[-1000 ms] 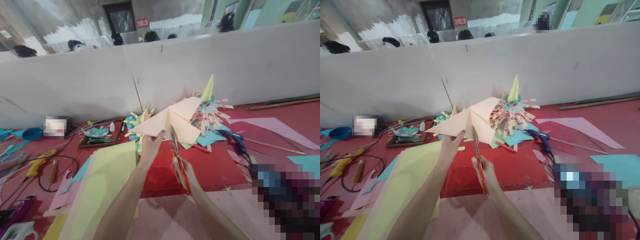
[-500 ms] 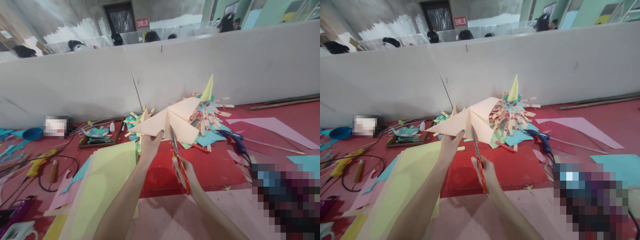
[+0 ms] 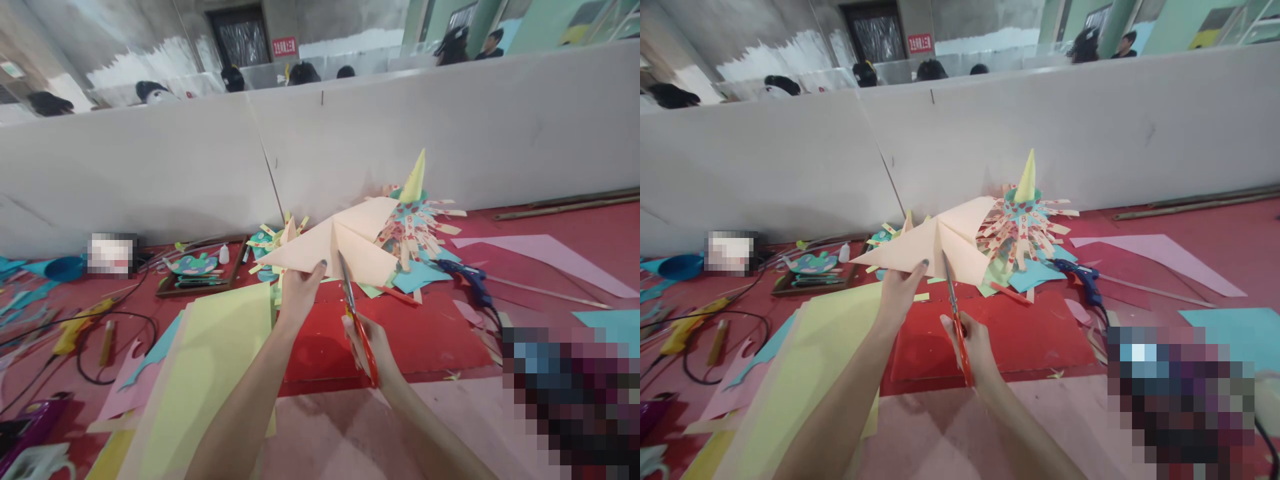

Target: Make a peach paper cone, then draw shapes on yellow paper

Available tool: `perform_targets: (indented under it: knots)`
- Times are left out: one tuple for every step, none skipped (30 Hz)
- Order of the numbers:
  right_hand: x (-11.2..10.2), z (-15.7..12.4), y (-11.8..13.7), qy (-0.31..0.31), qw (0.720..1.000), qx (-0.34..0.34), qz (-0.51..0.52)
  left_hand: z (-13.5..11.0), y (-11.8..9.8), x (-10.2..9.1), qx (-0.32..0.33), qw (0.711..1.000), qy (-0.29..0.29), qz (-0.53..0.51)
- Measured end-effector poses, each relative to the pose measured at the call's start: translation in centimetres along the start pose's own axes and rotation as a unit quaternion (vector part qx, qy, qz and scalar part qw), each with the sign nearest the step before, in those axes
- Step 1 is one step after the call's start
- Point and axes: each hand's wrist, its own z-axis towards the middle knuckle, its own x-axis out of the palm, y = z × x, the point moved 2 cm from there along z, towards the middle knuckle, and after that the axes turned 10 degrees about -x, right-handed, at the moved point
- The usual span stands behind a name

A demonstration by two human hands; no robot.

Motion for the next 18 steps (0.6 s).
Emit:
perform_targets:
  knots:
    - [-0.02,0.01,-0.01,0.001,1.0,0.002,0.002,-0.01,0.02,0.0,-0.003,1.0,-0.001,-0.001]
    - [-0.04,0.02,-0.01,0.002,1.0,0.004,0.001,-0.02,0.04,-0.01,-0.006,1.0,-0.002,0.0]
    - [-0.05,0.03,-0.01,0.002,1.0,0.005,-0.001,-0.01,0.07,-0.02,-0.01,1.0,-0.003,0.003]
    - [-0.06,0.05,0.01,0.001,1.0,0.005,-0.004,0.01,0.1,-0.05,-0.012,1.0,-0.004,0.006]
    - [-0.06,0.06,0.03,-0.001,1.0,0.004,-0.007,0.04,0.12,-0.07,-0.014,1.0,-0.005,0.009]
    - [-0.06,0.06,0.06,-0.003,1.0,0.004,-0.007,0.07,0.12,-0.1,-0.015,1.0,-0.006,0.011]
    - [-0.04,0.05,0.1,-0.004,1.0,0.003,-0.004,0.09,0.1,-0.12,-0.016,1.0,-0.006,0.01]
    - [-0.01,0.03,0.14,-0.004,1.0,0.0,0.001,0.11,0.07,-0.15,-0.018,1.0,-0.005,0.008]
    - [0.03,0.01,0.19,-0.001,1.0,-0.004,0.007,0.14,0.05,-0.17,-0.02,1.0,-0.004,0.006]
    - [0.07,-0.01,0.22,0.002,1.0,-0.009,0.013,0.17,0.04,-0.18,-0.022,1.0,-0.001,0.003]
    - [0.1,-0.04,0.23,0.006,1.0,-0.014,0.019,0.22,0.06,-0.19,-0.02,1.0,0.004,0.002]
    - [0.13,-0.05,0.21,0.011,1.0,-0.017,0.024,0.28,0.1,-0.2,-0.015,1.0,0.009,0.002]
    - [0.15,-0.06,0.16,0.015,0.999,-0.019,0.027,0.35,0.18,-0.2,-0.008,1.0,0.015,0.004]
    - [0.16,-0.05,0.09,0.017,0.999,-0.019,0.03,0.42,0.3,-0.19,0.0,1.0,0.021,0.007]
    - [0.16,-0.02,0.0,0.017,0.999,-0.02,0.032,0.49,0.42,-0.18,0.008,1.0,0.027,0.01]
    - [0.15,0.02,-0.08,0.015,0.999,-0.021,0.033,0.53,0.54,-0.15,0.015,0.999,0.032,0.014]
    - [0.15,0.07,-0.16,0.013,0.999,-0.022,0.034,0.55,0.63,-0.12,0.021,0.999,0.036,0.018]
    - [0.15,0.13,-0.21,0.011,0.999,-0.023,0.035,0.52,0.67,-0.09,0.025,0.999,0.041,0.021]
